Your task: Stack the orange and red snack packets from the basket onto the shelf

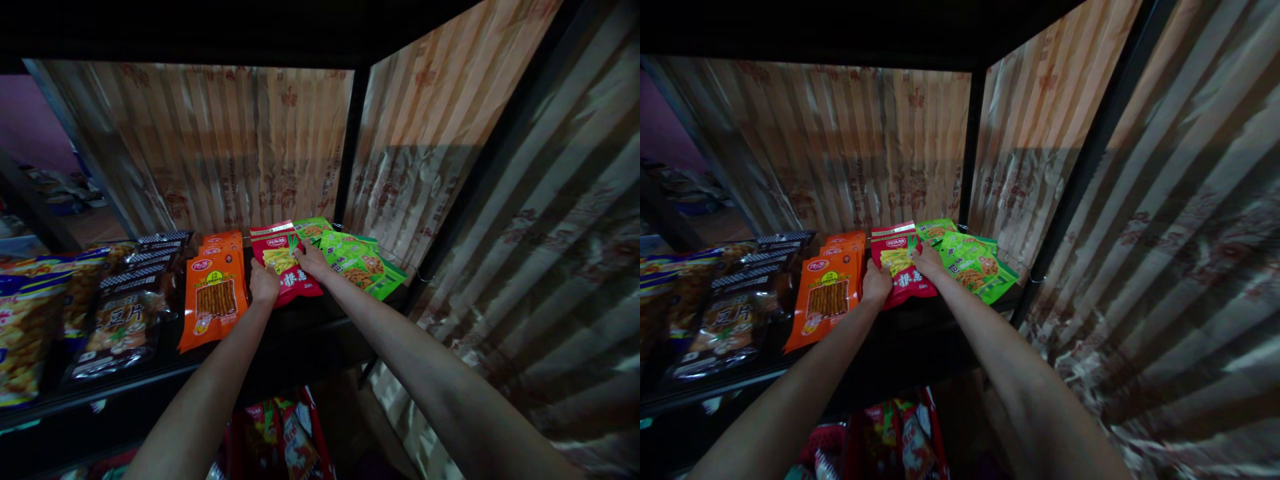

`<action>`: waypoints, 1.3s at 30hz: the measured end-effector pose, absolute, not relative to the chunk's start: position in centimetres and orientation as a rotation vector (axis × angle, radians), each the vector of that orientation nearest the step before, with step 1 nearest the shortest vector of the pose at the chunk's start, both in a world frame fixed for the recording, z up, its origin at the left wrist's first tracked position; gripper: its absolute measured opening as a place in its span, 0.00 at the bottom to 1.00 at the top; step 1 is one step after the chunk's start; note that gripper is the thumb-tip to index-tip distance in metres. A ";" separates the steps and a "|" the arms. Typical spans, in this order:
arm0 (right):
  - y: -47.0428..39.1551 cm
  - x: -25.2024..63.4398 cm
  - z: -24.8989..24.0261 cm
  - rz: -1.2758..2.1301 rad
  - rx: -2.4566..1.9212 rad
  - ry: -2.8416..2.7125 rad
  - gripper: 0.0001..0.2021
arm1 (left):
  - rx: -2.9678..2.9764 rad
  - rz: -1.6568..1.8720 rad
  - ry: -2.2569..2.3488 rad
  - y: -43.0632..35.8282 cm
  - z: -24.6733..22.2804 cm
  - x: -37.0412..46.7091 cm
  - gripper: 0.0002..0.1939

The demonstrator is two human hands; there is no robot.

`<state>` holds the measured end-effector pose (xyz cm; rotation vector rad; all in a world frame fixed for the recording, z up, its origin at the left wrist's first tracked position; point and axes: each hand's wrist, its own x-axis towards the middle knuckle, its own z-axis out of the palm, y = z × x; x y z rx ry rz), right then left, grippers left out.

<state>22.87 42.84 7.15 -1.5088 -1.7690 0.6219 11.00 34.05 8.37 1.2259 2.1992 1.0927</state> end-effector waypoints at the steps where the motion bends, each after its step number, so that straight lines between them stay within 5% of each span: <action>1: 42.6 22.8 7.2 0.578 -1.550 -1.783 0.17 | 1.229 1.098 2.203 33.9 8.3 11.2 0.26; 18: 41.5 22.7 6.9 0.467 -1.558 -1.589 0.09 | 1.419 1.408 2.167 34.2 6.8 11.5 0.29; 26: 40.9 22.4 6.5 0.514 -1.614 -1.584 0.13 | 2.258 1.007 2.129 29.2 4.1 13.1 0.26; 39: 36.3 22.9 5.3 0.257 -1.366 -1.825 0.20 | 2.282 0.885 2.168 28.1 3.8 13.1 0.26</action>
